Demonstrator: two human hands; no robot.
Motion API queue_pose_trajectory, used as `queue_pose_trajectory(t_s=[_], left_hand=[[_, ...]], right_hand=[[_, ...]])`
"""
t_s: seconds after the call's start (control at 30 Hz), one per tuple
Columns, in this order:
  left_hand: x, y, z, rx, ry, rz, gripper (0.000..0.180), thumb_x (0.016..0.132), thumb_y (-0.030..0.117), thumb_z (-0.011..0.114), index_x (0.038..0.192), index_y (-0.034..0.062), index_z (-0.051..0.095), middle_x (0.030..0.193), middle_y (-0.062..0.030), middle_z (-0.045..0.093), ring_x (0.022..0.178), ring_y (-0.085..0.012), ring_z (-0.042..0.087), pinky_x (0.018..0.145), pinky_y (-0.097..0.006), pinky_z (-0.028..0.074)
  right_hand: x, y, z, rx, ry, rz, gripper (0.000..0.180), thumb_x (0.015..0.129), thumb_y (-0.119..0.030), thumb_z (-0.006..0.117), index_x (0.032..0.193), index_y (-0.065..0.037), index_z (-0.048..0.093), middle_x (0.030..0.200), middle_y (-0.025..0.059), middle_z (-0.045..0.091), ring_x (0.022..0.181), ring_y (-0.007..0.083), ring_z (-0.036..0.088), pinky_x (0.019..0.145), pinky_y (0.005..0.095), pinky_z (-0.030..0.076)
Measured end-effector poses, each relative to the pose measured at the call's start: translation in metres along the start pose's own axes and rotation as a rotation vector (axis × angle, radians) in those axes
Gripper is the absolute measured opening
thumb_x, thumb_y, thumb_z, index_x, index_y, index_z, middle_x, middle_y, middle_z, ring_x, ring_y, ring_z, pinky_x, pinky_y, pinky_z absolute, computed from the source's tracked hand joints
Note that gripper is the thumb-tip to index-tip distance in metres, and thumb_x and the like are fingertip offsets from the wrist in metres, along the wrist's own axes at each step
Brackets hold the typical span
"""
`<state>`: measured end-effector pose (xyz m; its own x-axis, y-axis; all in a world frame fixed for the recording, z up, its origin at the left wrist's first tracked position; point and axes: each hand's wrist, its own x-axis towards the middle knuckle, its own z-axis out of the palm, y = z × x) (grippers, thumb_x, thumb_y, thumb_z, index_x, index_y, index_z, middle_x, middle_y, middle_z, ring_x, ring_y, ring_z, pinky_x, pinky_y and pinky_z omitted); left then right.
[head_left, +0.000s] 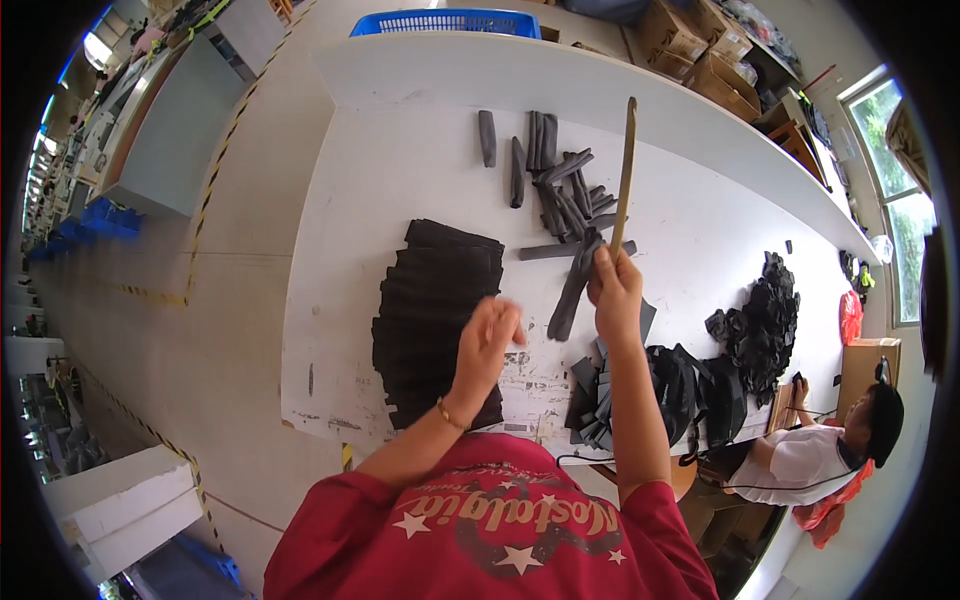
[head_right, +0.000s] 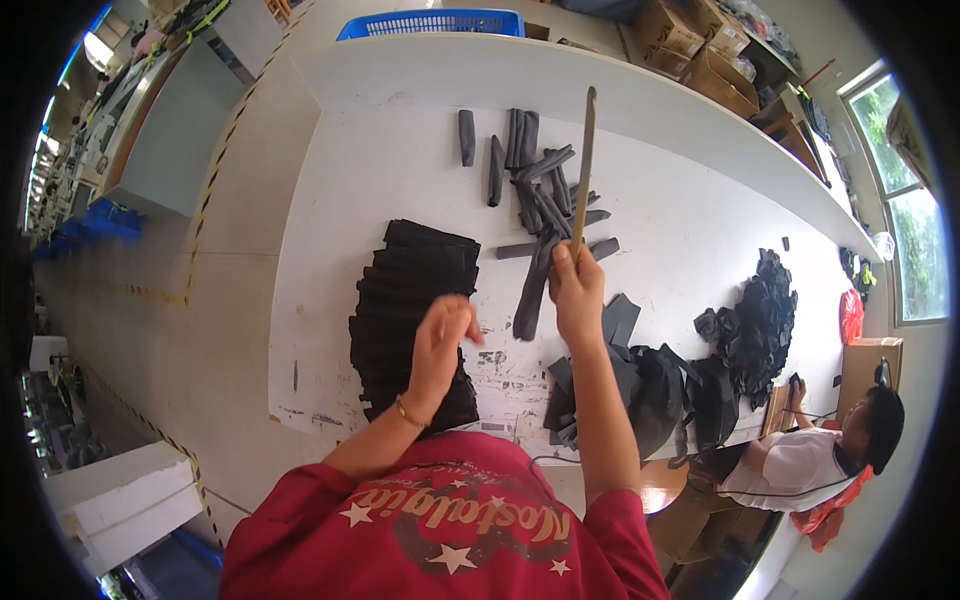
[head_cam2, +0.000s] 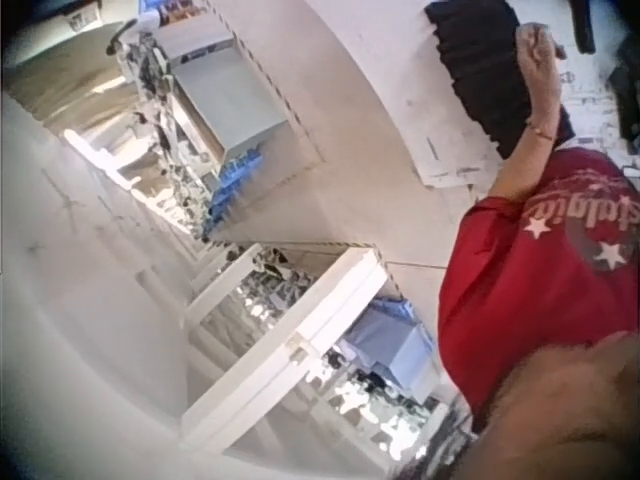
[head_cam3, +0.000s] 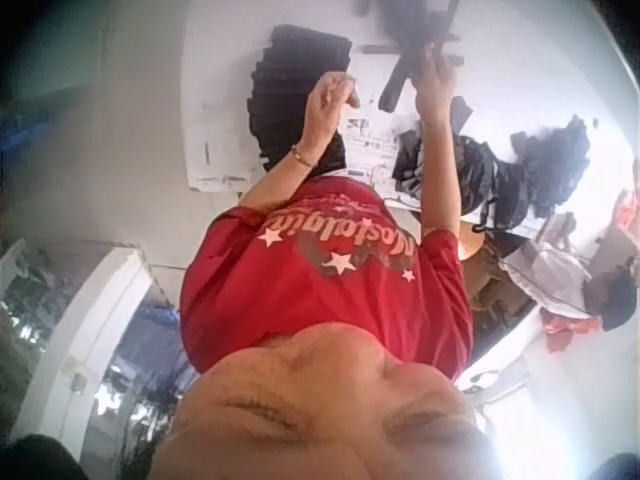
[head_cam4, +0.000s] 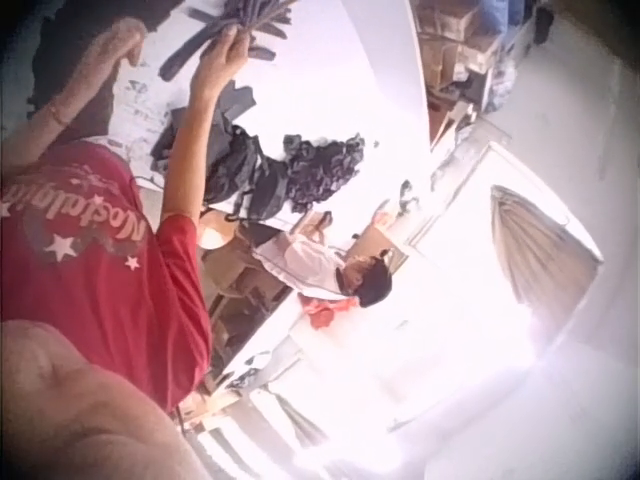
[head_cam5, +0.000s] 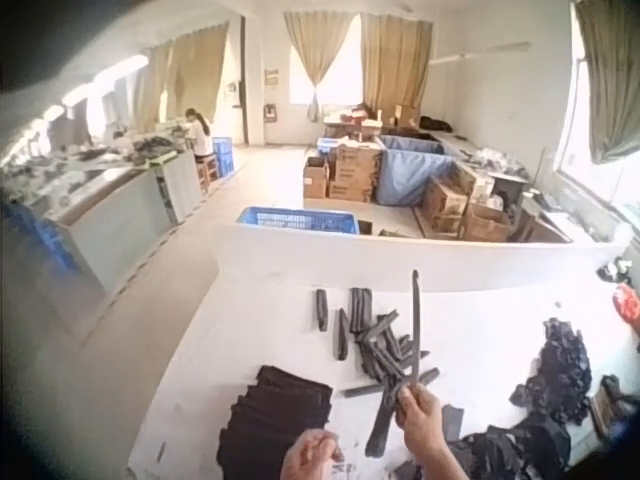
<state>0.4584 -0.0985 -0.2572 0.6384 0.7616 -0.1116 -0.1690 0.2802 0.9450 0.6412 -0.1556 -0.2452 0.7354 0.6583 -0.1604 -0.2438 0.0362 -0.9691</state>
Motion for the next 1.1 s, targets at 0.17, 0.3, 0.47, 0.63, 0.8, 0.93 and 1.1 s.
queue_pose_trajectory(t_s=[0.17,0.3,0.47,0.63,0.8,0.93,1.1], left_hand=[[0.080,-0.001,0.011,0.153,-0.150,0.014,0.016,0.090,0.014,0.064,0.098,0.0007,0.061,0.084,0.0011,0.059,0.076,-0.0057,0.056,0.068,-0.020,0.046],[0.102,-0.036,0.014,-0.431,-0.002,-0.225,0.008,0.093,0.011,0.059,0.098,0.0050,0.060,0.085,0.0025,0.058,0.075,-0.0041,0.054,0.069,-0.019,0.045],[0.129,-0.051,0.009,-0.260,0.023,-0.151,0.010,0.092,0.015,0.061,0.093,0.0051,0.059,0.080,0.0045,0.055,0.067,-0.0017,0.048,0.059,-0.018,0.040],[0.132,-0.057,0.024,0.116,0.009,-0.253,0.021,0.093,0.024,0.061,0.088,0.0039,0.057,0.062,0.0026,0.052,0.048,-0.0021,0.044,0.041,-0.020,0.033],[0.134,-0.071,0.022,0.159,-0.365,-0.502,0.030,0.098,0.030,0.051,0.085,0.0031,0.058,0.053,0.0022,0.047,0.043,-0.0040,0.041,0.039,-0.021,0.030],[0.132,-0.082,0.016,0.261,-0.515,-0.589,0.030,0.098,0.027,0.051,0.082,0.0025,0.059,0.052,0.0014,0.046,0.043,-0.0047,0.039,0.042,-0.023,0.030],[0.189,-0.096,0.019,0.636,-0.265,-0.146,0.031,0.090,0.032,0.064,0.084,0.0015,0.058,0.059,-0.0002,0.054,0.052,-0.0094,0.049,0.050,-0.026,0.040]], right_hand=[[-0.017,0.017,0.023,-0.016,-0.081,0.130,0.016,0.098,-0.020,0.051,0.092,-0.005,0.054,0.061,-0.0093,0.038,0.050,0.0001,0.030,0.044,0.0190,0.022],[-0.011,0.043,0.011,-0.169,-0.099,0.050,0.017,0.098,-0.021,0.050,0.093,-0.005,0.053,0.063,-0.0088,0.038,0.051,0.0002,0.030,0.046,0.0188,0.026],[0.007,0.053,0.002,-0.080,0.000,0.128,0.015,0.096,-0.019,0.055,0.100,-0.004,0.053,0.066,-0.0084,0.039,0.054,0.0005,0.032,0.047,0.0177,0.027],[0.044,0.072,0.013,0.018,0.004,0.160,0.011,0.089,-0.014,0.064,0.091,-0.006,0.057,0.068,-0.0067,0.045,0.055,0.0014,0.035,0.047,0.0186,0.026],[0.088,0.073,0.007,0.411,0.364,0.114,0.007,0.090,-0.012,0.062,0.087,-0.009,0.057,0.065,-0.0069,0.048,0.047,0.0013,0.032,0.041,0.0188,0.023],[0.164,0.057,-0.065,0.369,0.446,-0.137,0.010,0.093,-0.017,0.059,0.090,-0.008,0.059,0.061,-0.0068,0.044,0.044,0.0014,0.028,0.038,0.0197,0.020],[0.233,0.069,-0.076,-0.188,0.319,0.067,0.021,0.089,-0.022,0.066,0.091,-0.001,0.065,0.058,-0.0056,0.048,0.050,0.0007,0.039,0.043,0.0188,0.027]])
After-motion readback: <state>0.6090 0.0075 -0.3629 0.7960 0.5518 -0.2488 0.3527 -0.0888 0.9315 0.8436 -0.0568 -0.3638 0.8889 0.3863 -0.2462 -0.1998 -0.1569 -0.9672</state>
